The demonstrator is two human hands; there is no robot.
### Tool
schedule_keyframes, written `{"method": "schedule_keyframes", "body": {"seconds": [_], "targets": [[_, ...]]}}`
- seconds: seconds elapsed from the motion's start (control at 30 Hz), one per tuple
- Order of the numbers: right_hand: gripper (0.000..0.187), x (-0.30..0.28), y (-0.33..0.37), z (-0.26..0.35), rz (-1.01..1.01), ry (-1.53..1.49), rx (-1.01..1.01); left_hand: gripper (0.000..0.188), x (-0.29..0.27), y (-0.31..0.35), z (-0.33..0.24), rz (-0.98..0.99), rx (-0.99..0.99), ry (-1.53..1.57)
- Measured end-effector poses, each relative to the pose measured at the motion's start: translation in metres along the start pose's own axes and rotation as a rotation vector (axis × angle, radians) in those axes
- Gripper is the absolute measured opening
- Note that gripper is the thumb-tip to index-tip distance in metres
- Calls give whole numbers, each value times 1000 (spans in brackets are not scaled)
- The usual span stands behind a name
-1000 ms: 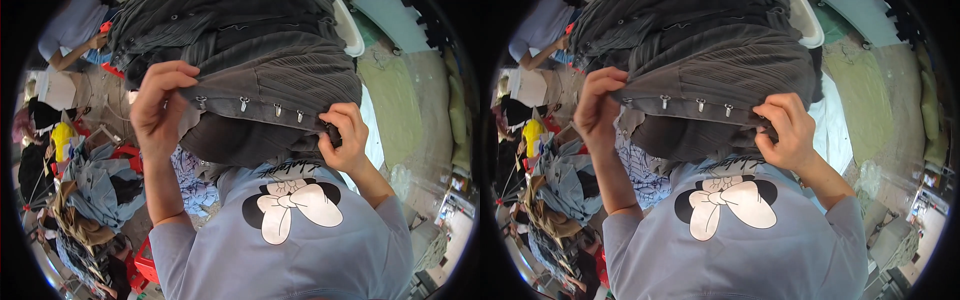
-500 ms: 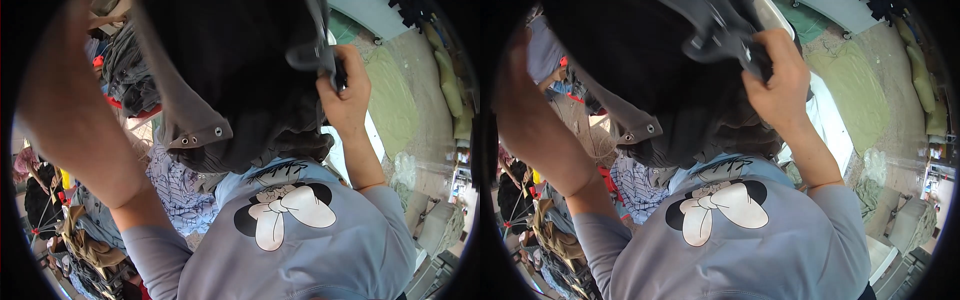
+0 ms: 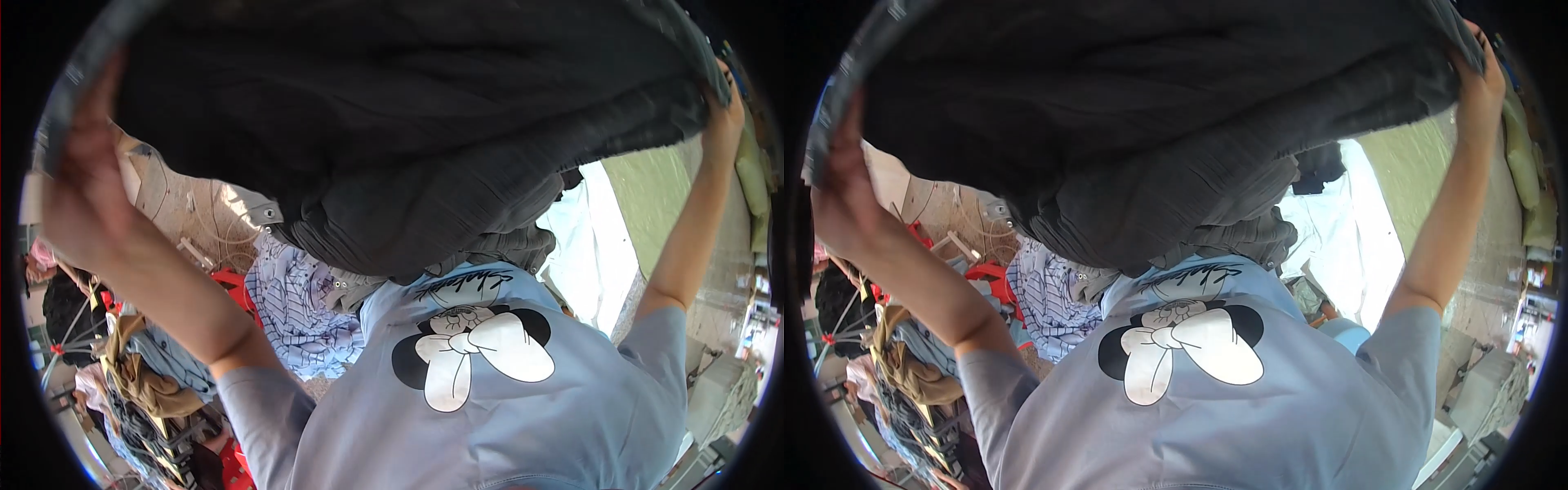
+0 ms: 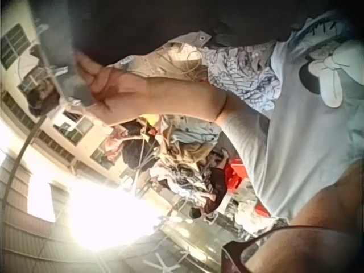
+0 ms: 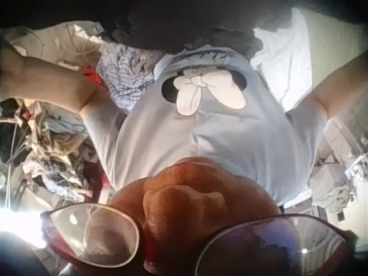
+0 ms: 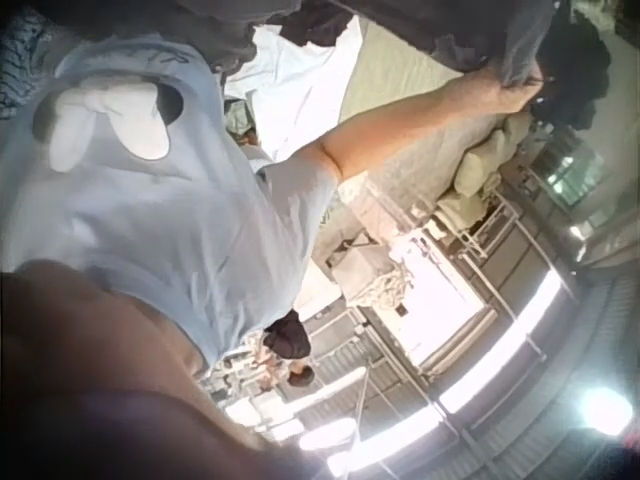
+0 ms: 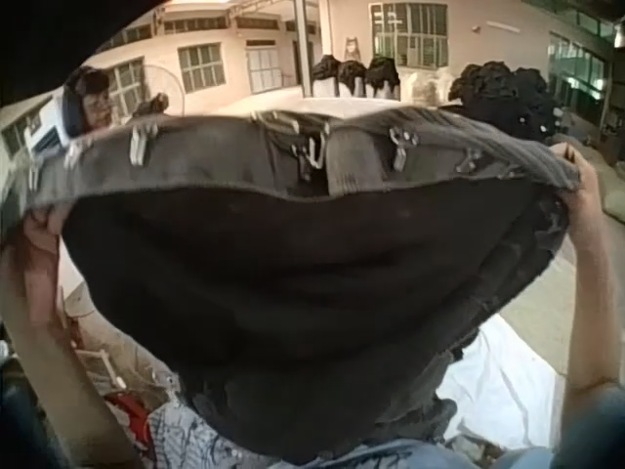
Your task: The recorder is manually attaching metal hooks or clips to the waistbands of several gray pleated garments in a workshop environment.
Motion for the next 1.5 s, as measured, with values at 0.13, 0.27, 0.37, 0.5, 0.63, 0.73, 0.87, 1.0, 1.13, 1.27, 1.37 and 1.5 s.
{"method": "schedule_keyframes", "body": {"seconds": [0.13,0.27,0.37,0.5,0.63,0.73,0.87,1.0,1.13,1.27,1.37,1.5], "targets": [[34,13,28,-39,668,307,-169,26,-5,140,67,-63,-525,-107],[47,29,105,-80,1155,735,275,22,5,228,107,-98,-929,-208],[46,34,103,-85,1313,610,413,32,12,247,109,-304,-881,114],[35,66,63,-40,1138,847,297,26,26,241,105,-310,-900,-120],[15,135,76,52,817,161,-50,37,47,237,103,-371,-888,-191],[24,185,106,119,984,-94,-132,52,58,236,98,-392,-889,-257],[35,228,139,183,1161,-251,-243,58,62,236,94,-439,-919,-237],[31,252,167,207,1331,-377,-312,69,60,238,93,-480,-919,-100],[29,260,183,209,1318,-447,-250,77,58,238,89,-482,-906,-16],[25,259,192,212,1266,-491,-182,81,61,237,88,-498,-889,-32],[13,260,190,210,1260,-667,106,84,62,236,87,-477,-889,-74],[11,258,174,200,1223,-628,314,86,61,238,85,-484,-901,-84]]}}
Point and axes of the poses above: each hand's wrist, its own y-axis away from the middle knuckle, its own x-axis out of the palm, z = x × y, the point moved 1 cm from there along -y, towards the middle knuckle, and after that the axes turned 2 degrees about -x, right-handed, at the moved point
